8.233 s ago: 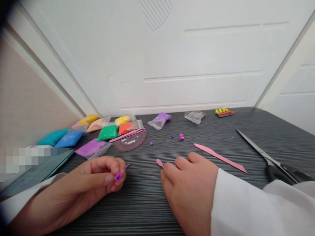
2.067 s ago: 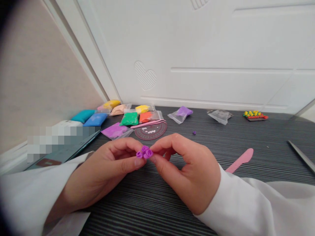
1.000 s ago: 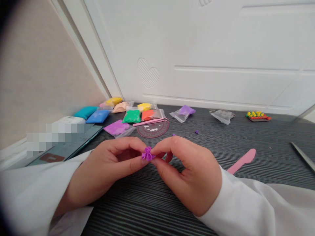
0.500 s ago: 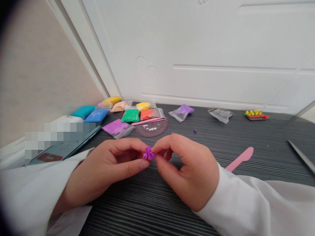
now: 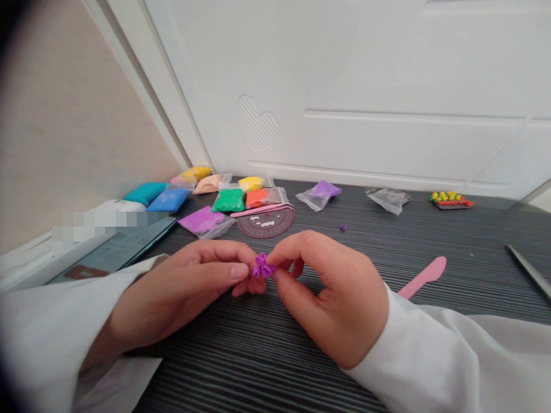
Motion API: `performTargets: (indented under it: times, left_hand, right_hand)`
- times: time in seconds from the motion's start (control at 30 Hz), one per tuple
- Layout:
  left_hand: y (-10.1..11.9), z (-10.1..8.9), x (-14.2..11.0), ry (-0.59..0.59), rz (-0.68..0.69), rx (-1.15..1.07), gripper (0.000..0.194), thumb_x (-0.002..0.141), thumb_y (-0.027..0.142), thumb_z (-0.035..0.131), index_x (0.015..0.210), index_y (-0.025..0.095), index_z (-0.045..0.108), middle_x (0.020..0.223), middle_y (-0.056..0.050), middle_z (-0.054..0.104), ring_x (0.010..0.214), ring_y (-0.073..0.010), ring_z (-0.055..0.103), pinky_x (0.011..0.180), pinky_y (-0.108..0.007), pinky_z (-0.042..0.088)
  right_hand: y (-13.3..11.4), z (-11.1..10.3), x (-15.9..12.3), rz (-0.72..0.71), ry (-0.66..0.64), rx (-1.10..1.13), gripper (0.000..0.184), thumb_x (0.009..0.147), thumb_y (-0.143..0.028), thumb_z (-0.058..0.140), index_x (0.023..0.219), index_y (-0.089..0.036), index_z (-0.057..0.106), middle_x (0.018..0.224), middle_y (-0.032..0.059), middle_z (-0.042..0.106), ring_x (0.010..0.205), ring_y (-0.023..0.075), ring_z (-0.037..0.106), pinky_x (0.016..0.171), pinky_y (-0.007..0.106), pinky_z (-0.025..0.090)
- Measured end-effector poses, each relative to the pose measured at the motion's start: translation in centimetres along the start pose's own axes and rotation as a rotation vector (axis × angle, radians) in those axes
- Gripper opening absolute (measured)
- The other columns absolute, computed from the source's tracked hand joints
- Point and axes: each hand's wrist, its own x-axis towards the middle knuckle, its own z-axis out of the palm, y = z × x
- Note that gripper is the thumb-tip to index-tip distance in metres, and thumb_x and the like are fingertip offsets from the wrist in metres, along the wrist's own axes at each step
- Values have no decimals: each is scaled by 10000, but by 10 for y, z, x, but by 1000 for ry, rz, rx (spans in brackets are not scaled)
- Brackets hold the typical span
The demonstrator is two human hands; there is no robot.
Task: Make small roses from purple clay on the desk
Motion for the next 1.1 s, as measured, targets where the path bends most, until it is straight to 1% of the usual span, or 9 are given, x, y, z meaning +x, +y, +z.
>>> performTargets:
  times: [0.3, 0.5, 0.67, 0.7, 0.77, 0.87, 0.93, 1.0, 1.1]
  left_hand:
    - [0, 1, 1, 22, -11, -1, 120, 760, 275, 616, 733, 174, 675, 713, 1, 626, 687, -128, 490, 654, -251, 367]
    - [0, 1, 0, 4, -22, -14, 111, 775, 254, 609, 709, 183, 662, 720, 18, 623, 715, -122, 513, 688, -249, 369]
    - [1, 0, 1, 0, -14, -5, 115, 760, 248, 598, 719, 171, 673, 719, -4, 624, 700, -134, 504, 659, -257, 370]
    - [1, 0, 1, -5, 0, -11, 122, 757, 242, 586, 727, 167, 677, 723, -10, 625, 696, -136, 500, 652, -258, 372]
    - [1, 0, 2, 1, 20, -25, 124, 752, 219, 572, 760, 165, 684, 740, -15, 629, 701, -137, 500, 650, -257, 379]
    - [-2, 2, 2, 47, 30, -67, 79, 763, 184, 603, 797, 190, 674, 723, 23, 617, 688, -101, 505, 643, -222, 381]
    - [-4, 4, 2, 73, 38, -104, 46, 769, 178, 632, 799, 197, 661, 720, 48, 616, 683, -69, 518, 641, -191, 385]
    - [-7, 6, 2, 89, 50, -118, 33, 758, 180, 658, 789, 190, 653, 737, 57, 626, 699, -52, 539, 646, -167, 395]
    - [-8, 7, 3, 119, 58, -112, 63, 733, 188, 692, 777, 186, 646, 746, 64, 637, 712, -42, 555, 653, -147, 408]
  right_hand:
    - [0, 2, 0, -9, -34, 5, 182, 751, -81, 544, 876, -210, 576, 801, -17, 645, 745, 101, 602, 691, 216, 500]
    - [-1, 1, 0, -13, -54, -18, 212, 744, -64, 545, 883, -221, 573, 809, -17, 645, 755, 102, 602, 692, 210, 494]
    - [-1, 1, 1, -5, -47, -8, 170, 745, -79, 540, 853, -202, 588, 793, -7, 647, 747, 106, 607, 688, 216, 495]
    - [-1, 1, 2, 19, -42, 16, 154, 745, -94, 550, 849, -199, 595, 791, -4, 649, 740, 111, 610, 682, 223, 500]
    - [0, 2, 3, 110, -30, 112, 122, 751, -125, 574, 845, -197, 605, 769, -5, 655, 699, 111, 618, 640, 220, 510]
    - [2, 5, 4, 278, -9, 366, 105, 734, -140, 635, 818, -194, 604, 712, -29, 660, 631, 73, 619, 571, 143, 505]
    - [2, 7, 5, 354, 5, 515, 143, 695, -130, 686, 797, -190, 607, 688, -43, 658, 616, 48, 614, 564, 94, 494]
    - [1, 9, 6, 400, 14, 597, 177, 656, -117, 723, 777, -186, 613, 673, -49, 655, 605, 35, 605, 563, 68, 483]
    - [0, 11, 8, 421, 16, 631, 198, 631, -112, 746, 765, -182, 619, 655, -48, 647, 598, 37, 599, 563, 67, 480]
